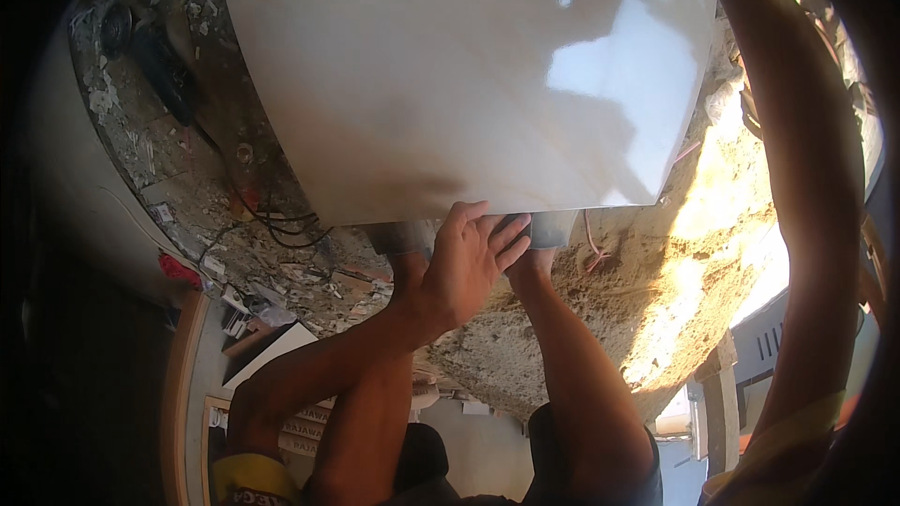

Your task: The person wipes a ceramic tile with a cloth and then uses a measuring tape and a pencil to mark measurements on its surface.

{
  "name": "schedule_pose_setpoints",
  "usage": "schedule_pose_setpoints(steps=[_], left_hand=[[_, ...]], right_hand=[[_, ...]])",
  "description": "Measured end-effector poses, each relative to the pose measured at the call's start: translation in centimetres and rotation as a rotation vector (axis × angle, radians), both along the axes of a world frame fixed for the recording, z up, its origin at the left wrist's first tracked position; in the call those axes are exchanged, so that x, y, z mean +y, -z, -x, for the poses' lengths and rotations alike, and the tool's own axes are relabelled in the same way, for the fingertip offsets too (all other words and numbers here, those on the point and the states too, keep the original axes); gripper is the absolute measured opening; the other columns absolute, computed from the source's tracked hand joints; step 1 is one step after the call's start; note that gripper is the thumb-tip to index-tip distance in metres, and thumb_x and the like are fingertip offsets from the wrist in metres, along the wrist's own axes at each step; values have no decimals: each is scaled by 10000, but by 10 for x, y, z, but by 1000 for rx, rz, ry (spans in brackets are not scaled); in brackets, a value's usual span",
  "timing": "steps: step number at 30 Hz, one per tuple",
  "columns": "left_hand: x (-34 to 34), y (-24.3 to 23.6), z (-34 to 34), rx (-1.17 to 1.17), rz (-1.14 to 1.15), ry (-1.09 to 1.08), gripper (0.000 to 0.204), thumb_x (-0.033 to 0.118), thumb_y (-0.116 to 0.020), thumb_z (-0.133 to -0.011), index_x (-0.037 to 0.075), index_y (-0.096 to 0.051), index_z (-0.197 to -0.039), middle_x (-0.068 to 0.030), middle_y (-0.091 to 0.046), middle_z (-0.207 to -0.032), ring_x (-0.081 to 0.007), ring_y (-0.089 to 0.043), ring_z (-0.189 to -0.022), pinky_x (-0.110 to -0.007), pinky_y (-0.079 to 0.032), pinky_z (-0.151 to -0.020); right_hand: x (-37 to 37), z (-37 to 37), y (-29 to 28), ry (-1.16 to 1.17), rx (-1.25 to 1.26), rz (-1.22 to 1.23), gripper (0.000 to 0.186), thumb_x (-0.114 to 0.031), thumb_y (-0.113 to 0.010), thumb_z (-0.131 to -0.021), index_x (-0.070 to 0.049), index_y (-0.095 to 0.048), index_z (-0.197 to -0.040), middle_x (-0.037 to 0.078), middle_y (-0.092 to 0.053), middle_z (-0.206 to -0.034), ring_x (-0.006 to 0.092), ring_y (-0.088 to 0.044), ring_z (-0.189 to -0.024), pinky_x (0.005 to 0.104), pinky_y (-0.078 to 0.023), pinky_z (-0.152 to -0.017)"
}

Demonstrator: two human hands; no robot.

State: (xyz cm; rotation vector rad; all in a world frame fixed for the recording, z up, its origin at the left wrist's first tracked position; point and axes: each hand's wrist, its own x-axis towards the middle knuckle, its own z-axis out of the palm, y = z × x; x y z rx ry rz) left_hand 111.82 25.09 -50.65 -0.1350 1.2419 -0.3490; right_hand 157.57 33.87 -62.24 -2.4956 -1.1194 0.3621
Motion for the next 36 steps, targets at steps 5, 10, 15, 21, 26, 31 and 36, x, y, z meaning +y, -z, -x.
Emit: schedule_pose_setpoints(steps=[5,10,15,21,26,31,36], left_hand=[[2,16,0,-39,37,56,699,393,-514,-1059,-1,-253,-1574,-153,-324,-1648,-329,-389,-1519,-487,-280,-1308],[9,17,-1,-48,63,94,486,363,-538,-1050,65,-478,-1430,-93,-512,-1483,-315,-512,-1396,-497,-402,-1225],[15,27,0,-141,44,193,428,343,-554,-1055,50,-467,-1355,-106,-521,-1442,-296,-577,-1345,-470,-485,-1182],[37,40,10,-412,133,574,498,397,-511,-1103,32,-501,-1442,-156,-574,-1504,-276,-660,-1239,-424,-549,-1093],[99,7,-50,-875,-115,995,492,415,-456,-1147,-2,-584,-1373,-159,-764,-1186,-208,-741,-959,-333,-592,-875],[180,-16,-61,-704,-990,728,363,345,-539,-1130,12,-642,-1229,-82,-763,-1019,-109,-675,-832,-254,-512,-721],[257,-18,0,-299,-1406,414,345,237,-625,-1085,17,-628,-1351,-97,-762,-1143,-112,-674,-890,-258,-511,-769]], right_hand=[[16,6,-11,34,-10,59,794,-647,-432,-1074,46,-659,-762,281,-662,-725,419,-699,-756,539,-512,-711],[3,2,-14,-36,-2,96,764,-603,-421,-1084,45,-687,-779,315,-683,-767,495,-706,-814,573,-521,-753],[-13,-2,-30,-19,43,93,668,-547,-441,-1101,-3,-762,-886,265,-735,-835,459,-720,-841,513,-561,-832],[-19,-17,-17,-134,-144,-32,539,-520,-457,-1116,-63,-727,-1024,163,-737,-929,371,-714,-927,482,-524,-931],[-89,-47,-23,-97,-242,-171,265,-282,-600,-1082,-107,-622,-1279,128,-694,-1236,338,-685,-1114,485,-490,-1034],[-125,-48,-36,53,-393,-367,180,0,-643,-996,-69,-675,-1159,95,-670,-1071,247,-665,-902,409,-550,-819],[-38,11,-53,-148,-300,-519,189,10,-657,-970,-78,-657,-1137,75,-604,-962,227,-584,-796,378,-518,-726]])
